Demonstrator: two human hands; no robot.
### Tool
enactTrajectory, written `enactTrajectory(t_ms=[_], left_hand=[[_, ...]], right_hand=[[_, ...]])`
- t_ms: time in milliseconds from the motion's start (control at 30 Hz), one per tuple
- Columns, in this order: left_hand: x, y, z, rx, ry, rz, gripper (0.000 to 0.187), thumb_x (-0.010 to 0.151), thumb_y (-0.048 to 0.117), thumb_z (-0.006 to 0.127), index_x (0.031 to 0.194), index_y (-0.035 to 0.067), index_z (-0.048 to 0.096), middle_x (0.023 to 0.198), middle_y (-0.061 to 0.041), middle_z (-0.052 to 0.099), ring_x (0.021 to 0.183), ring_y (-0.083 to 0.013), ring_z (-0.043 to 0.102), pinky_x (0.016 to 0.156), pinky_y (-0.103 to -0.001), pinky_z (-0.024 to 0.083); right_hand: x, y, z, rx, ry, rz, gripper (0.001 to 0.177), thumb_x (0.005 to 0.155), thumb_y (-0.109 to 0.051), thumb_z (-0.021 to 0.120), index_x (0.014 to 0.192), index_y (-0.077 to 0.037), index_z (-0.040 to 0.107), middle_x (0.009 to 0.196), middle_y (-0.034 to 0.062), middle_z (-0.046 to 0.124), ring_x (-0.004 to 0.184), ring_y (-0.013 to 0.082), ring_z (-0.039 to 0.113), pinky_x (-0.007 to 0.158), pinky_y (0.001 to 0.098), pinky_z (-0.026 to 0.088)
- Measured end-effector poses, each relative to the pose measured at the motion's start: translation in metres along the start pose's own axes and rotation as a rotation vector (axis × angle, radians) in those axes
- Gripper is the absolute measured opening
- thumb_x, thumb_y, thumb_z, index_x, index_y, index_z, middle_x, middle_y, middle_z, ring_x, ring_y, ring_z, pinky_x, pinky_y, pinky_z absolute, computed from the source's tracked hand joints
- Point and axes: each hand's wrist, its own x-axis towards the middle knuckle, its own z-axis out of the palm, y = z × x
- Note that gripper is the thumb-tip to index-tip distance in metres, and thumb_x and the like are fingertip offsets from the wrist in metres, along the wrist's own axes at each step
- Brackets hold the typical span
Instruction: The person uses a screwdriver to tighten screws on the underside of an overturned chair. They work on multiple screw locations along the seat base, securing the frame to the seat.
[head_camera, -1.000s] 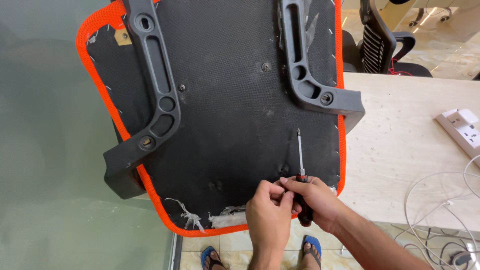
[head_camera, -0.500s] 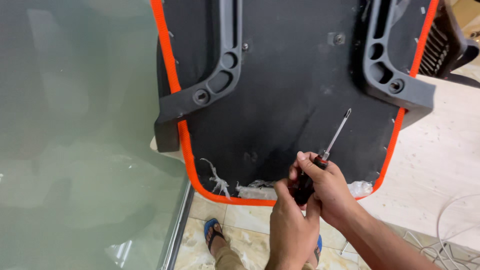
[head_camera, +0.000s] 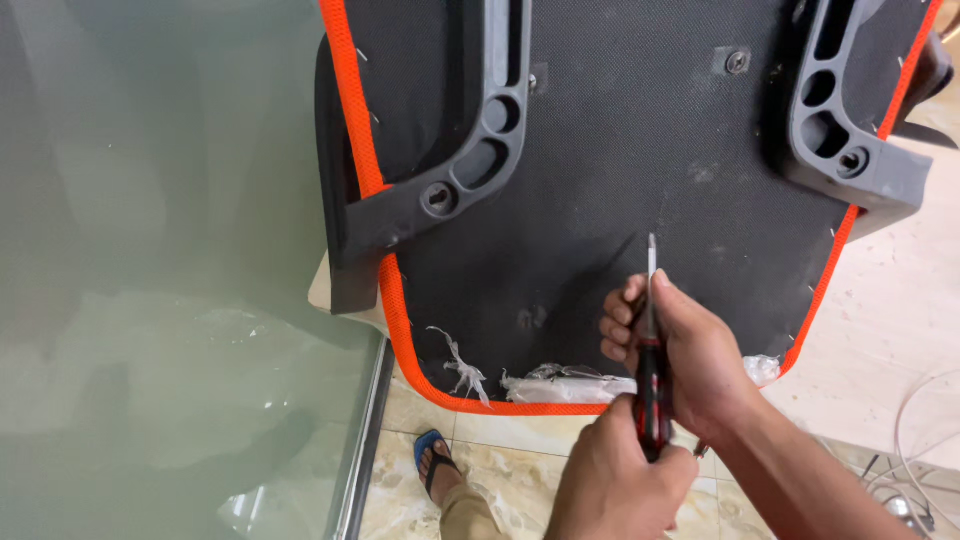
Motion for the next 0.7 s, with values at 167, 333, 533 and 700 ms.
enactTrajectory(t_ms=[167, 333, 533, 700], left_hand=[[-0.007, 0.006, -0.015, -0.139, -0.312, 0.107, 0.027, 0.079, 0.024, 0.060, 0.081, -0.002, 0.063, 0.068, -0.010, 0.069, 0.071, -0.0228, 0.073, 0.081, -0.036, 0.059], [-0.014, 0.035, -0.010, -0.024, -0.119, 0.149, 0.041, 0.086, 0.038, 0.064, 0.097, -0.001, 0.064, 0.083, -0.016, 0.072, 0.081, -0.0257, 0.072, 0.081, -0.039, 0.055], [0.013, 0.093, 0.009, -0.338, -0.097, 0.390, 0.054, 0.103, 0.042, 0.050, 0.141, 0.004, 0.044, 0.090, -0.022, 0.070, 0.087, -0.0348, 0.072, 0.082, -0.043, 0.056], [0.026, 0.116, 0.018, -0.335, 0.031, 0.504, 0.048, 0.104, 0.036, 0.048, 0.121, -0.009, 0.052, 0.090, -0.024, 0.069, 0.087, -0.0388, 0.072, 0.079, -0.047, 0.055]], right_hand=[[0.008, -0.017, 0.001, 0.115, -0.039, -0.147, 0.029, 0.113, -0.031, 0.040, 0.096, -0.010, 0.051, 0.083, 0.0028, 0.043, 0.074, 0.0164, 0.039, 0.066, 0.0307, 0.039], [0.008, -0.042, 0.009, 0.169, -0.031, -0.178, 0.022, 0.114, -0.026, 0.044, 0.103, -0.010, 0.055, 0.081, 0.0009, 0.045, 0.073, 0.0141, 0.039, 0.066, 0.0288, 0.038], [0.028, -0.093, 0.008, 0.338, -0.294, -0.115, 0.025, 0.117, -0.022, 0.043, 0.111, -0.004, 0.058, 0.085, 0.0030, 0.050, 0.077, 0.0148, 0.043, 0.072, 0.0292, 0.041], [0.050, -0.115, 0.003, 0.331, -0.424, -0.083, 0.029, 0.119, -0.024, 0.041, 0.111, -0.004, 0.061, 0.086, 0.0042, 0.053, 0.081, 0.0163, 0.044, 0.077, 0.0304, 0.041]])
